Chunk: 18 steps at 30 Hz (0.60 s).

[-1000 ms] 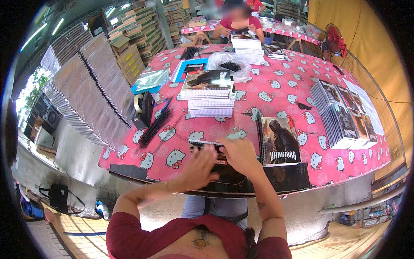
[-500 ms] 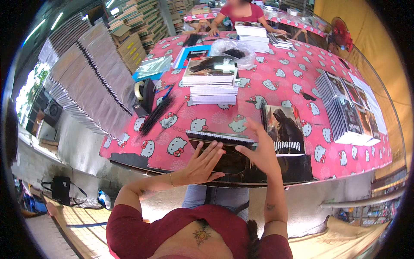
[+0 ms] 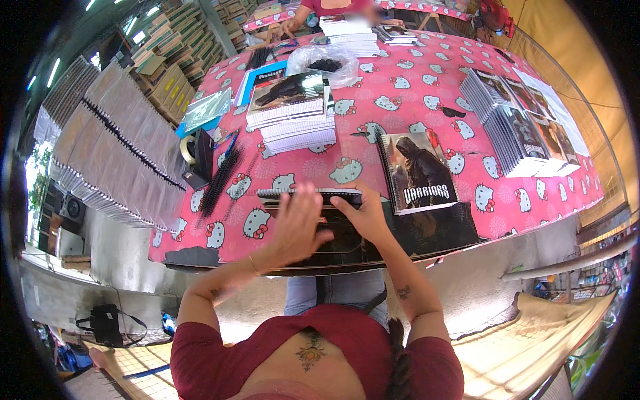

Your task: The person places stacks of papers into spiral bindings, closes the bindings by hand, and stacks the completed notebooks onto a pile on the table.

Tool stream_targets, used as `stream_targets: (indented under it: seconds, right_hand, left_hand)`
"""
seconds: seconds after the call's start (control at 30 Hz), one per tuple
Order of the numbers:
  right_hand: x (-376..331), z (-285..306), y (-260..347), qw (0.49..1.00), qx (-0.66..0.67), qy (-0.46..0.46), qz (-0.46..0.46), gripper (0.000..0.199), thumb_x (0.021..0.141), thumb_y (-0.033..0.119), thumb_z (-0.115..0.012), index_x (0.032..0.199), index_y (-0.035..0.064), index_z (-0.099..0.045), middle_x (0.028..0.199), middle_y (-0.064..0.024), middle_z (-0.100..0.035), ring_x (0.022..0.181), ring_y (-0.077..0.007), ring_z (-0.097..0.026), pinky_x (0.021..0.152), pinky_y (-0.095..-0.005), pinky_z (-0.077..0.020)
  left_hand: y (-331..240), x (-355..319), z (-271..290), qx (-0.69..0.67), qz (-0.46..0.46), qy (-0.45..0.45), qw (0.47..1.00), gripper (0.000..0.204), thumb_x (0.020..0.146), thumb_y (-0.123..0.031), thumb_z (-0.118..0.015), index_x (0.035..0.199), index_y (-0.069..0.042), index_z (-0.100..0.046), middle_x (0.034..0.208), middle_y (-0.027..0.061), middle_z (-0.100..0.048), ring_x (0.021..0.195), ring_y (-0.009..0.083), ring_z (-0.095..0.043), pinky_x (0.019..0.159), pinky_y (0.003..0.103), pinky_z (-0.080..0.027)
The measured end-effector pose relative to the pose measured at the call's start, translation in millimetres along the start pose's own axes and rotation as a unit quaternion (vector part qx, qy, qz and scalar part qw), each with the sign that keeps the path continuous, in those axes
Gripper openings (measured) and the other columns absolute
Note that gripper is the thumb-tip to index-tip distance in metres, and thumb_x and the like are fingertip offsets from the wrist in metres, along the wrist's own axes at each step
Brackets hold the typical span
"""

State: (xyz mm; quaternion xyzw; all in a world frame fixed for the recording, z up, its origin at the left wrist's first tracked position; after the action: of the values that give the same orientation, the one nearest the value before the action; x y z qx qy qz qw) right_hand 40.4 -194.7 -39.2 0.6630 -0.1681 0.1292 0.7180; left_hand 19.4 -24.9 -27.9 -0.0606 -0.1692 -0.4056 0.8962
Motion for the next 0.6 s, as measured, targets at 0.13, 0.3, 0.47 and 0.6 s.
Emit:
stream_targets:
  seconds: [0.13,0.3,0.47,0.6]
  right_hand:
    - [-4.0,-6.4,-14.4,0.994,0.076,0.037,-0.076,0.029,0.092,0.011,-0.076,0.115,0.0025,-0.059,0.09,0.0001,-0.065,0.083,-0.007,-0.057,0.073,-0.026,-0.0478]
    - [2.4,-5.3,-2.5,0.992,0.05,0.112,-0.041,0.026,0.095,0.009,-0.07,0.119,0.0012,-0.061,0.097,-0.0023,-0.066,0.089,-0.0086,-0.058,0.079,-0.0277,-0.0491]
    - [-0.9,-2.1,-8.6,0.983,-0.009,0.153,-0.098,0.02,0.097,0.013,-0.069,0.111,-0.0012,-0.068,0.089,-0.0031,-0.069,0.083,-0.0074,-0.058,0.074,-0.0296,-0.0501]
    - [6.1,-4.4,0.7,0.988,-0.021,0.15,-0.02,0.023,0.098,0.014,-0.066,0.116,-0.0002,-0.068,0.087,-0.004,-0.069,0.079,-0.0085,-0.056,0.071,-0.0312,-0.049]
  left_hand:
    - [27.4,45.3,39.5,0.089,0.032,-0.054,0.994,0.091,0.09,-0.058,-0.061,0.149,0.007,-0.039,0.158,0.0286,-0.035,0.151,0.044,-0.027,0.119,0.064,-0.017]
    - [-4.9,21.0,29.4,0.066,-0.008,-0.065,0.996,0.089,0.092,-0.057,-0.058,0.15,0.008,-0.038,0.158,0.0294,-0.034,0.151,0.0419,-0.028,0.12,0.063,-0.017]
    - [-9.0,7.7,6.3,0.022,-0.06,-0.009,0.998,0.087,0.094,-0.056,-0.056,0.15,0.008,-0.037,0.159,0.0297,-0.033,0.151,0.0426,-0.028,0.12,0.063,-0.018]
    - [-1.5,46.8,37.5,0.097,0.027,-0.042,0.994,0.091,0.091,-0.059,-0.058,0.15,0.007,-0.037,0.159,0.0287,-0.033,0.151,0.0424,-0.028,0.119,0.063,-0.019]
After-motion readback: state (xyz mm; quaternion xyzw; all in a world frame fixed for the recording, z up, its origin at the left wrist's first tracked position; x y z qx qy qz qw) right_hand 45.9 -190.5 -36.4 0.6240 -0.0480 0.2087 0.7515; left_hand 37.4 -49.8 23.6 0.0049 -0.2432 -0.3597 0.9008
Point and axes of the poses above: each hand's wrist, its own x-axis towards the middle knuckle, its own z-axis out of the back of the hand, y = z × x, the point moved 6 cm from there along x, towards the middle knuckle
